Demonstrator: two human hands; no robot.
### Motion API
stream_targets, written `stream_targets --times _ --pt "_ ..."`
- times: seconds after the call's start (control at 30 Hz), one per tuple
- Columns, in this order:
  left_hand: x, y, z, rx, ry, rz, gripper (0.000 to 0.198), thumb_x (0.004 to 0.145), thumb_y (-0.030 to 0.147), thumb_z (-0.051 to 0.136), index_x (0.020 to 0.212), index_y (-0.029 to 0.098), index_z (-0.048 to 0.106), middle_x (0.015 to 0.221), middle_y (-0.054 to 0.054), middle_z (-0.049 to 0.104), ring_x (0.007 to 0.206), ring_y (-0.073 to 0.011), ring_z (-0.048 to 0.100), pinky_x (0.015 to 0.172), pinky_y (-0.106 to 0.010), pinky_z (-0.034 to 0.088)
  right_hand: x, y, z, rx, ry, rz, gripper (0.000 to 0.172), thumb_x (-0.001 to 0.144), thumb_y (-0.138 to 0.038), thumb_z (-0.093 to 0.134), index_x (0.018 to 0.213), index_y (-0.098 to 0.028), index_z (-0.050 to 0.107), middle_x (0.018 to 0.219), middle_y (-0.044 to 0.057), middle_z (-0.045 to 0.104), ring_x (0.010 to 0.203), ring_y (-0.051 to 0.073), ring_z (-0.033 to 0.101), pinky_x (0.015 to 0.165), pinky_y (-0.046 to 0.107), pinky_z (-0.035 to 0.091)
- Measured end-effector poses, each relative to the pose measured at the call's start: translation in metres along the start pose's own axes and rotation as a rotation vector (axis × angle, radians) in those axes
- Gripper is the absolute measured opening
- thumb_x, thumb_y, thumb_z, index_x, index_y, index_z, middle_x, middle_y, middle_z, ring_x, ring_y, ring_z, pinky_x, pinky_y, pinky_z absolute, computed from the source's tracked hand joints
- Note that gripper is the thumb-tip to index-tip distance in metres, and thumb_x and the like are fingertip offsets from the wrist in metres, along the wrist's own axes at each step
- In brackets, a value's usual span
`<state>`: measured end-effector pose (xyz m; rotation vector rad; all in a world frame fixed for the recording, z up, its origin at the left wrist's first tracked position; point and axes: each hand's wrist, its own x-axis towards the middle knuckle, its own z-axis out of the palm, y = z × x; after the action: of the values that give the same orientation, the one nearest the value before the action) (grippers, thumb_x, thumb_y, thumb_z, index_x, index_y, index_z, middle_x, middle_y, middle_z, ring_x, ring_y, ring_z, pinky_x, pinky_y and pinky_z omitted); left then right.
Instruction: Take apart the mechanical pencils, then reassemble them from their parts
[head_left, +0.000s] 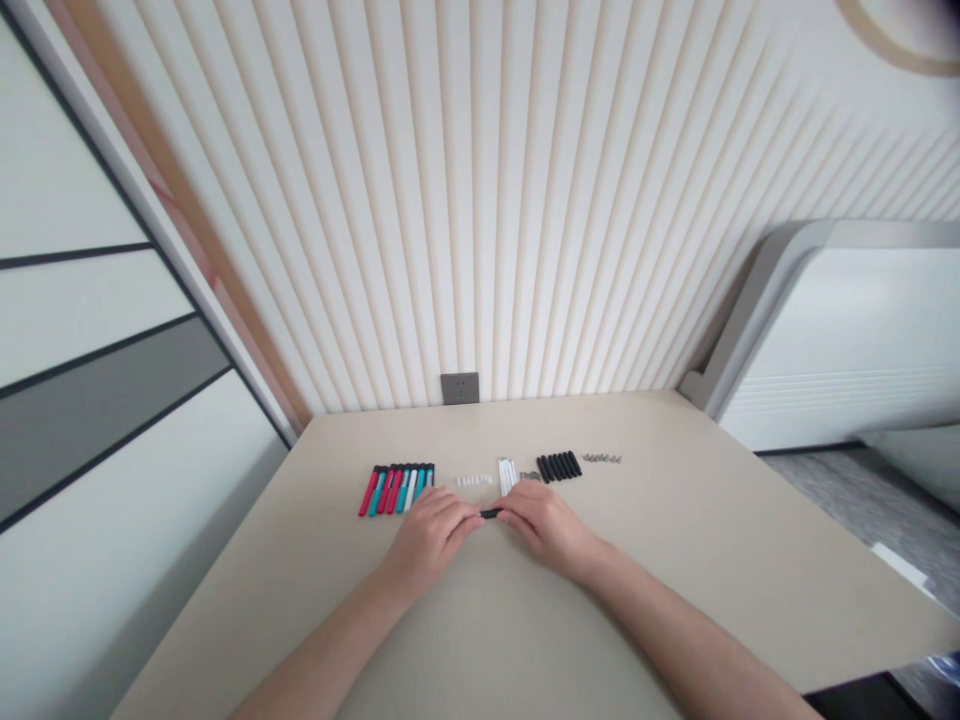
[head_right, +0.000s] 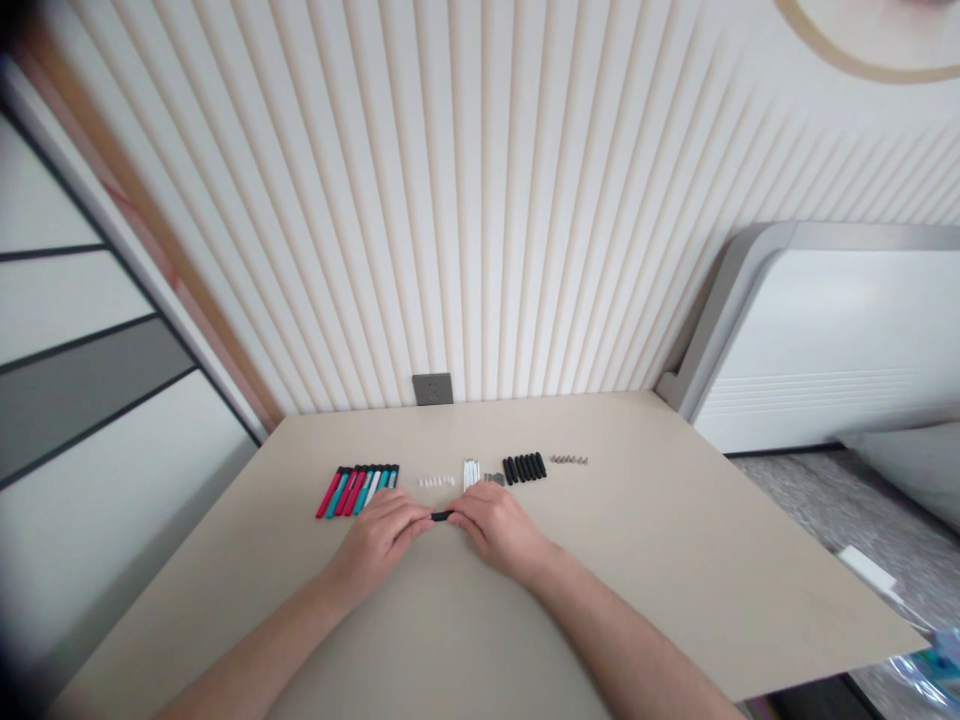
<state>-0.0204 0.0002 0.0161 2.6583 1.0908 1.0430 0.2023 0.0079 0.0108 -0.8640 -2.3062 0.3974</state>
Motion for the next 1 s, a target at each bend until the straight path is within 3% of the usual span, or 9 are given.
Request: stream_targets --times 0.2,0.4,0.67,0.8,1.0 --pt "-0.001 0.005 0.000 -0.053 -0.004 -0.083 0.038 0.099 0.029 0.042 0.065 0.018 0.055 0.061 -0.001 0.057 0.066 -0.0154 0.055 0.066 -0.028 0.042 -0.002 -0.009 -0.001 0.004 0.089 0.001 0.014 0.095 -0.028 0.052 0.098 -0.020 0.064 0.089 0.007 0.065 0.086 0.020 0.058 0.078 0.032 0.046" --pt "-0.002 0.008 0.003 -0.112 -0.028 -0.132 0.039 0.099 0.027 0.040 0.065 0.019 0.054 0.061 -0.001 0.056 0.066 -0.0157 0.055 0.067 -0.028 0.042 -0.002 -0.016 -0.001 -0.012 0.003 0.022 0.021 0.098 -0.029 0.046 0.104 -0.020 0.063 0.087 0.007 0.065 0.082 0.019 0.059 0.076 0.030 0.046" --pt "-0.004 0.009 0.000 -0.143 -0.040 -0.151 0.014 0.094 0.026 0.052 0.104 0.020 0.059 0.090 -0.004 0.064 0.080 -0.0168 0.059 0.078 -0.030 0.048 -0.002 -0.012 0.006 -0.011 0.010 0.096 0.026 0.099 -0.023 0.040 0.088 -0.018 0.063 0.079 0.006 0.065 0.076 0.017 0.058 0.073 0.029 0.045" --pt "-0.004 0.007 0.002 -0.114 -0.022 -0.153 0.012 0.095 0.027 0.051 0.094 0.020 0.061 0.081 -0.003 0.064 0.076 -0.0165 0.059 0.072 -0.028 0.047 -0.002 -0.009 0.008 0.024 0.024 0.114 0.022 0.098 -0.026 0.044 0.094 -0.019 0.064 0.084 0.005 0.067 0.081 0.017 0.061 0.075 0.029 0.047" --pt "-0.003 0.005 0.003 -0.063 -0.046 -0.197 0.034 0.098 0.031 0.043 0.070 0.019 0.057 0.067 -0.002 0.059 0.070 -0.0169 0.057 0.068 -0.029 0.045 -0.002 -0.011 0.006 0.075 0.021 0.109 0.015 0.095 -0.028 0.051 0.100 -0.020 0.064 0.090 0.005 0.069 0.085 0.018 0.062 0.079 0.030 0.048"
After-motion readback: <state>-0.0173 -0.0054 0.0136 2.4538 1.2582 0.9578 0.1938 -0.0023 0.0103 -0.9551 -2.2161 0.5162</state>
